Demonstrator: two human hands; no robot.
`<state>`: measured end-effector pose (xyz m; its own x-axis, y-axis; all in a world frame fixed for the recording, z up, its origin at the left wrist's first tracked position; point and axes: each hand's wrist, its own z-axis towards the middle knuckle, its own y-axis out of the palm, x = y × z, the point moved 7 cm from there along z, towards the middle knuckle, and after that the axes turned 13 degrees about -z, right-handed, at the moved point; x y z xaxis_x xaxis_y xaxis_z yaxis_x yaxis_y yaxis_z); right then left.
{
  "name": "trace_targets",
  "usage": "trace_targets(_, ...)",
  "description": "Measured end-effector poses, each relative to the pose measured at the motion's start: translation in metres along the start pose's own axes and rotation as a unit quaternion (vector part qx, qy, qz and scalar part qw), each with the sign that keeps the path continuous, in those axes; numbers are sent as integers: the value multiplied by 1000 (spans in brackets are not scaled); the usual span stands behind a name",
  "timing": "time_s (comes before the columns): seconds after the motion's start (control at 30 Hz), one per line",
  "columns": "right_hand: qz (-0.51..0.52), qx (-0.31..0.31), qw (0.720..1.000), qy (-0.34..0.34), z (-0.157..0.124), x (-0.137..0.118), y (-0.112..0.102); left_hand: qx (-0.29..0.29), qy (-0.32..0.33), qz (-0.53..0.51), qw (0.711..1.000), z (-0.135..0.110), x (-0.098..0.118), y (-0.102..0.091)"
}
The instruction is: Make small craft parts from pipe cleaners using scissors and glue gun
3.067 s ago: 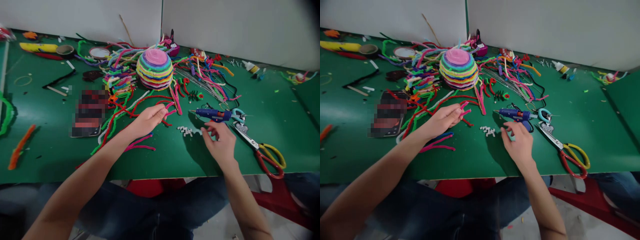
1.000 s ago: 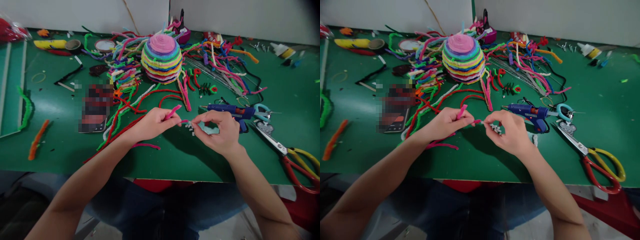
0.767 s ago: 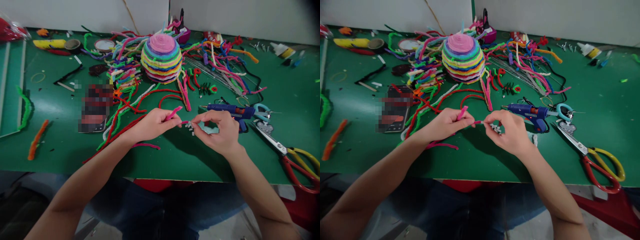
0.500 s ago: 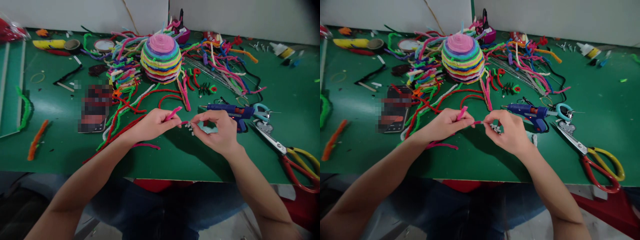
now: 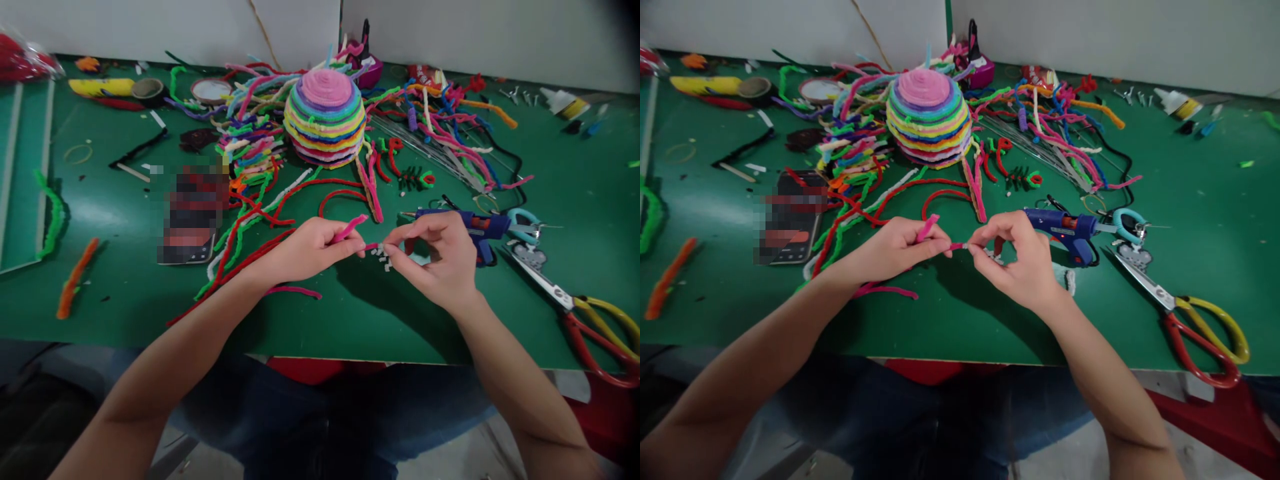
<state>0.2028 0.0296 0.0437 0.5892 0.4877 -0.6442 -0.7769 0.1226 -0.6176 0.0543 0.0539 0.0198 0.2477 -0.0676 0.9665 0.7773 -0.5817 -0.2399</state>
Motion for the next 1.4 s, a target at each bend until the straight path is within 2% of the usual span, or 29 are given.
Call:
trace_targets(0.63,0,-19,999,29,3,2,2,3,3,-8,1000,1,0,0)
trace_targets(1.07,13,-28,999,23,2,2,3,-1,0,-7,1000,1,-1,1)
trace_targets(1.4,-26,-39,999,11,1,0,3,-4,-11,-25,1000,1,-2,1)
